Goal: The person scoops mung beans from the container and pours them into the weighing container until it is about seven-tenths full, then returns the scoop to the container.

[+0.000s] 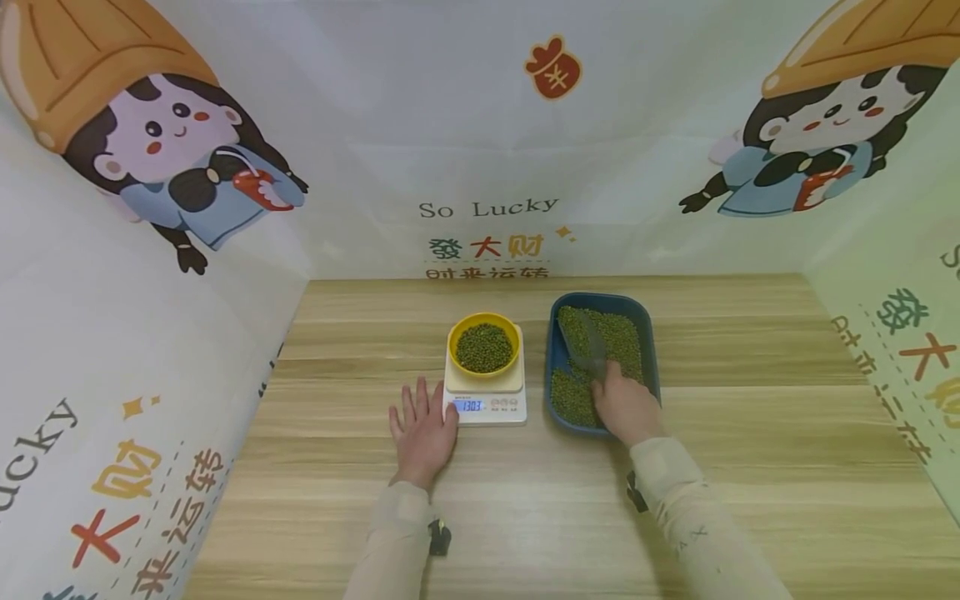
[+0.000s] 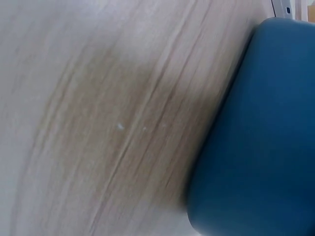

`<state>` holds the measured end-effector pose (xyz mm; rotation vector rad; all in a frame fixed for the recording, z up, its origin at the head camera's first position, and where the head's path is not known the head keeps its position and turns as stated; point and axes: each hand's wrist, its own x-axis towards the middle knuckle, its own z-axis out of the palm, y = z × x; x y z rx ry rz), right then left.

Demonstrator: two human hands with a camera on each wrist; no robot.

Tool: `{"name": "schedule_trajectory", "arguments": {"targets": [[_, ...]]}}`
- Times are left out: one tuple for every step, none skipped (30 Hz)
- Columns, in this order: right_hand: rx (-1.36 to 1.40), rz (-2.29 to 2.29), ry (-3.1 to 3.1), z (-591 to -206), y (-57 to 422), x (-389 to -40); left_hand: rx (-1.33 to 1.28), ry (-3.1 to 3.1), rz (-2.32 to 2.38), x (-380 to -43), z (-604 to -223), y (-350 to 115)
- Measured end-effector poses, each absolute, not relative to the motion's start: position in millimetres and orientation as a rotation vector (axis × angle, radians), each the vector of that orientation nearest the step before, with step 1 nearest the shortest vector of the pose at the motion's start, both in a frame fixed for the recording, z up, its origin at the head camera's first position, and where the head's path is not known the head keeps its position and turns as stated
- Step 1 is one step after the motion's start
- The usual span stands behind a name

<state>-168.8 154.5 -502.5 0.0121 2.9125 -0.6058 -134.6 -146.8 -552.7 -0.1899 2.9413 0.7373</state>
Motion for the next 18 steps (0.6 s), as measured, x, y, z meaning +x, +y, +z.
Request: {"name": "schedule_trajectory", "arguments": {"targets": [[0.015,-0.609,2.921,-502.7,154.6,-168.9,-0.189,2.943,0.735,-134.5,-552.6,-146.8],[0.017,-0.617,2.927,-502.7,154.6,-168.9,-0.19,2.945,0.735,-134.4,-552.4,-146.7],[0.02,-0.624,2.932,-502.5,154.5,-168.9,-0.189,2.947,0.734,-134.5,-552.6,-146.7],[0.022,-0.631,2.937,-502.1,154.5,-168.7,-0.188,2.948,0.73,-134.7,-552.7,-146.7],[0.025,-0.635,2.941,-502.0,154.5,-168.7,-0.188,2.95,0.729,-134.7,-552.7,-146.5],[0.025,-0.637,2.944,-501.8,154.5,-168.6,-0.187,2.951,0.728,-134.8,-552.7,-146.4],[0.027,-0.639,2.945,-501.7,154.4,-168.6,-0.187,2.951,0.726,-134.8,-552.6,-146.3],[0.029,-0.643,2.948,-501.6,154.5,-168.6,-0.187,2.952,0.727,-134.8,-552.4,-146.2],[0.032,-0.646,2.951,-501.3,154.4,-168.5,-0.189,2.952,0.725,-134.8,-552.2,-146.1],[0.032,-0.648,2.955,-501.2,154.3,-168.4,-0.189,2.954,0.722,-134.6,-551.9,-145.9],[0.033,-0.651,2.96,-501.2,154.3,-168.3,-0.191,2.953,0.719,-134.6,-551.7,-145.8],[0.033,-0.654,2.965,-501.3,154.2,-168.2,-0.191,2.954,0.718,-134.6,-551.4,-145.8],[0.032,-0.657,2.97,-501.4,154.2,-168.2,-0.191,2.955,0.717,-134.5,-551.2,-145.7],[0.031,-0.658,2.976,-501.8,154.2,-168.2,-0.192,2.956,0.717,-134.4,-551.0,-145.6],[0.03,-0.657,2.981,-502.0,154.2,-168.1,-0.195,2.955,0.714,-134.3,-550.8,-145.5],[0.029,-0.656,2.985,-502.4,154.3,-168.1,-0.195,2.955,0.712,-134.2,-550.6,-145.4],[0.029,-0.656,2.988,-502.7,154.3,-168.1,-0.198,2.954,0.711,-134.2,-550.4,-145.3],[0.03,-0.657,2.989,-502.8,154.4,-168.2,-0.196,2.956,0.711,-134.0,-550.1,-145.2]]}}
